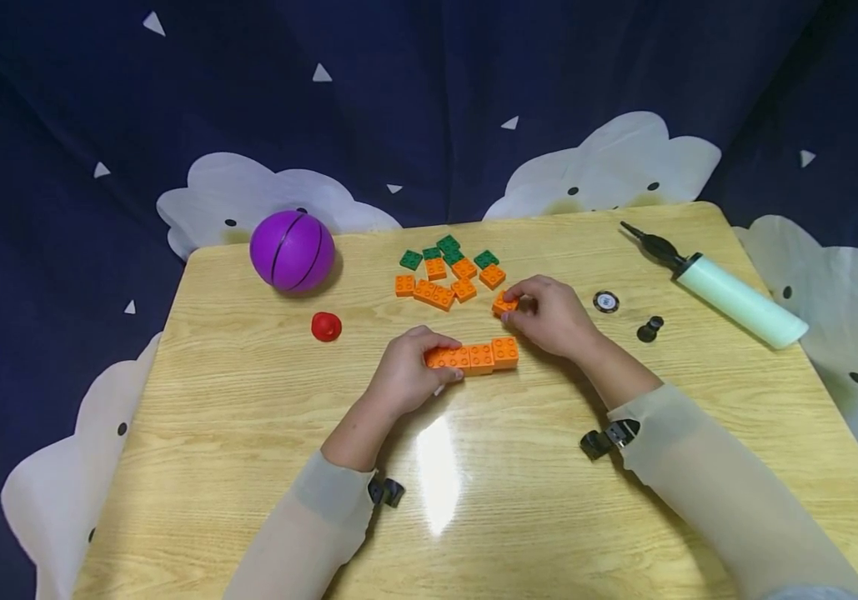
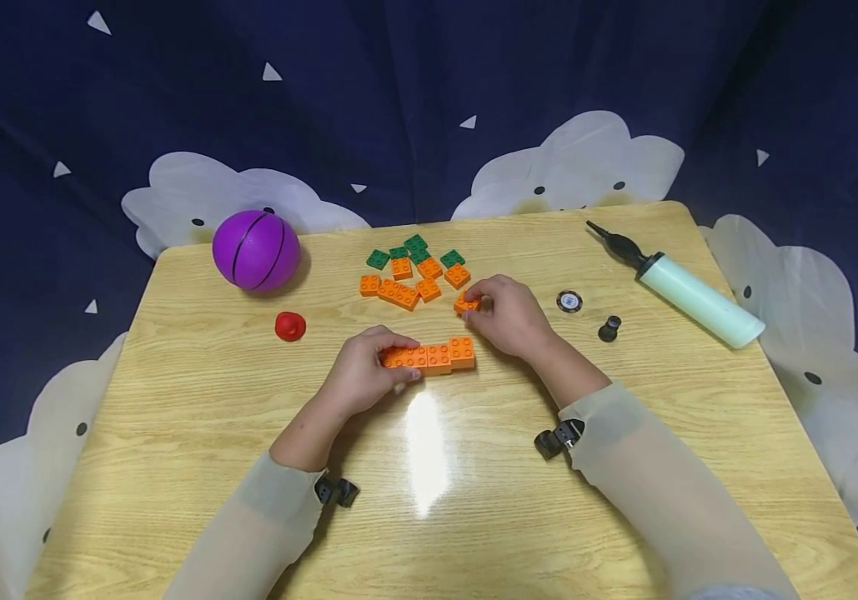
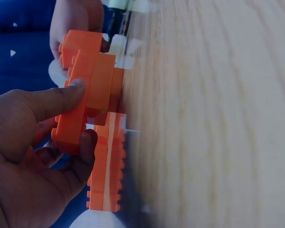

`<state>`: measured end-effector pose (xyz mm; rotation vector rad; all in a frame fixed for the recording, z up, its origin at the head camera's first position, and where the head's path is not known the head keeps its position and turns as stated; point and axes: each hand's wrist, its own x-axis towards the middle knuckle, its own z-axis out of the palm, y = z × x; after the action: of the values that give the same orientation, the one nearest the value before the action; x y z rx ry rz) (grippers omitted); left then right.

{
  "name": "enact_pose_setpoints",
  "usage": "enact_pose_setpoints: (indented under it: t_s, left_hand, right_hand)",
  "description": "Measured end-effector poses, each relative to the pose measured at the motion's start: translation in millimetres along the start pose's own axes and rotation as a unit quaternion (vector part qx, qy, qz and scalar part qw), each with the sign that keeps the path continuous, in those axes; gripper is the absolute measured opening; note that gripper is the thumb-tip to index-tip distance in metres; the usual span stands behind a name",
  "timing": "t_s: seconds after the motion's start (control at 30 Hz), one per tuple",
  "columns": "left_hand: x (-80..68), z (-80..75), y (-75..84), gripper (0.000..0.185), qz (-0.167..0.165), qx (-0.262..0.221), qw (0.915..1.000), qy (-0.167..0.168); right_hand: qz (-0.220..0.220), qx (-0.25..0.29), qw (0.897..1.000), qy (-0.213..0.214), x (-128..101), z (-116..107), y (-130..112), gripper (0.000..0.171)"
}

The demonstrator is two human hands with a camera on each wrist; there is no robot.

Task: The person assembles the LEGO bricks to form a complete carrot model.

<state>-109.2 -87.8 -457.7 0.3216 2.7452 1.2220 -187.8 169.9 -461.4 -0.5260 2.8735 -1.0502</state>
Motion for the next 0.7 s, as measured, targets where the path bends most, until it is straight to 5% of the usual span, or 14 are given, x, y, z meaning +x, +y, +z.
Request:
enact_pose_setpoints:
  t_s: [0.7]
  left_hand:
    - [0.7,0.6,0.6,0.035,-0.006,0.001,1.0000,-0.002]
  right_hand:
    - [-0.090,0.038,0.995,-0.017,-21,-14,-41,0.019]
